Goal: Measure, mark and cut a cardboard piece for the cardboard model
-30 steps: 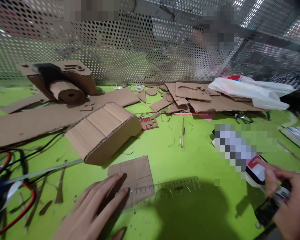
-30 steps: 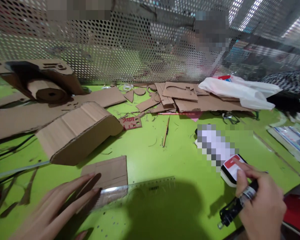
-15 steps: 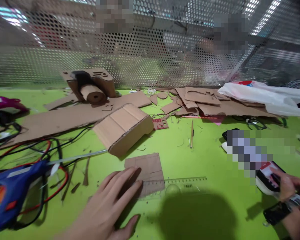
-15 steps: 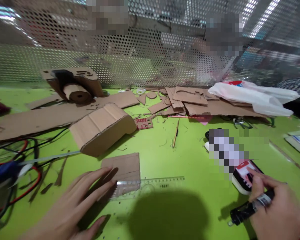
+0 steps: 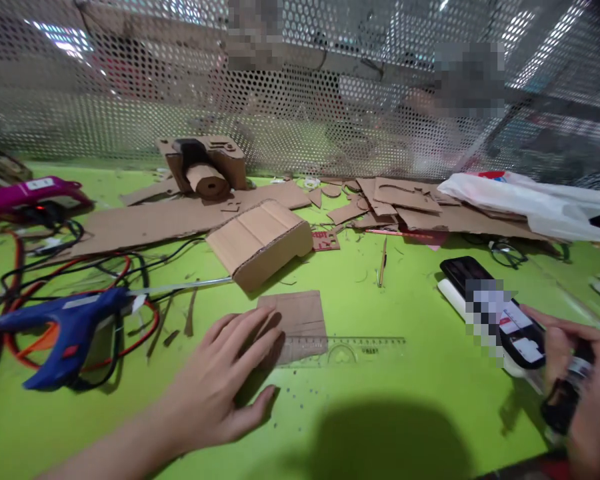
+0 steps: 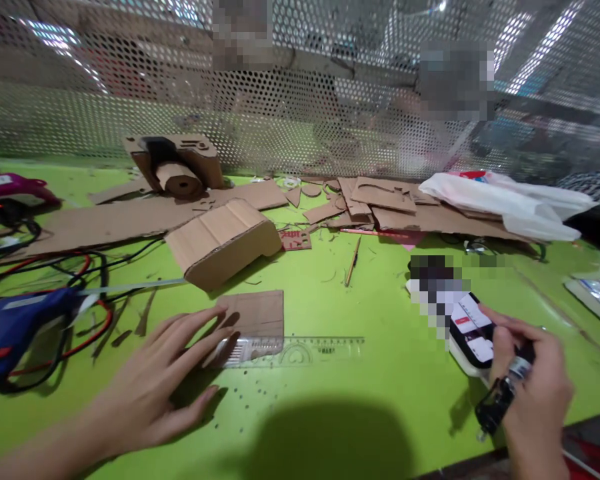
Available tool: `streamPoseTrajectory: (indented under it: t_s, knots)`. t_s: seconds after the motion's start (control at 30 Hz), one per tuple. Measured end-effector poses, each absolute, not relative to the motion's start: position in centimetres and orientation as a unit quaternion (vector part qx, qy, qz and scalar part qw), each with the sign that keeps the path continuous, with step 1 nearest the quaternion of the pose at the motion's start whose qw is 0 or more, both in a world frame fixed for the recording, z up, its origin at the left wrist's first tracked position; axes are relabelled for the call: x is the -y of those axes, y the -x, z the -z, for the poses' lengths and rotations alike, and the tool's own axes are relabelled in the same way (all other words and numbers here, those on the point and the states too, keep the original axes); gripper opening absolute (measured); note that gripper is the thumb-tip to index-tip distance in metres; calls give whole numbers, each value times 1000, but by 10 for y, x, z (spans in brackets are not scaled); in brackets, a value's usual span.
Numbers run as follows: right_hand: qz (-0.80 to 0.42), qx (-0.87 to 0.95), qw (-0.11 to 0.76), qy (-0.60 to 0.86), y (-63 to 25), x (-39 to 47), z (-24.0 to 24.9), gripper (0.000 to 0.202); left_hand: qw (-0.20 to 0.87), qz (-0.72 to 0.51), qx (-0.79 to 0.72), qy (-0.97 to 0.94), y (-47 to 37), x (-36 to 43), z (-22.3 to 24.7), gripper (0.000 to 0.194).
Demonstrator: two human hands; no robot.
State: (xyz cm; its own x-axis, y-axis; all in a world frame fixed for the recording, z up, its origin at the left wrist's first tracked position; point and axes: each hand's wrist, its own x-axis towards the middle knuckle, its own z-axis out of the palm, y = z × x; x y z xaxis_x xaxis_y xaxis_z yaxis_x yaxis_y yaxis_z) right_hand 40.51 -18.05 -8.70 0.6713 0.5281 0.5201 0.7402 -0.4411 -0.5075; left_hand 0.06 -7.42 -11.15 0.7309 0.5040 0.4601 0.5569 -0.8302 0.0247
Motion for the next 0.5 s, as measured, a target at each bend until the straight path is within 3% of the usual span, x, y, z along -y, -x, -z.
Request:
streamPoseTrajectory:
  t_s: [0.33, 0.5]
  knots:
    - [92, 346, 361, 861, -422, 175, 83, 37, 87, 229, 302, 921, 7, 74, 116, 56]
    - [4, 337, 332, 881, -437, 173, 85, 62, 85, 220, 328, 915, 7, 73, 117, 61]
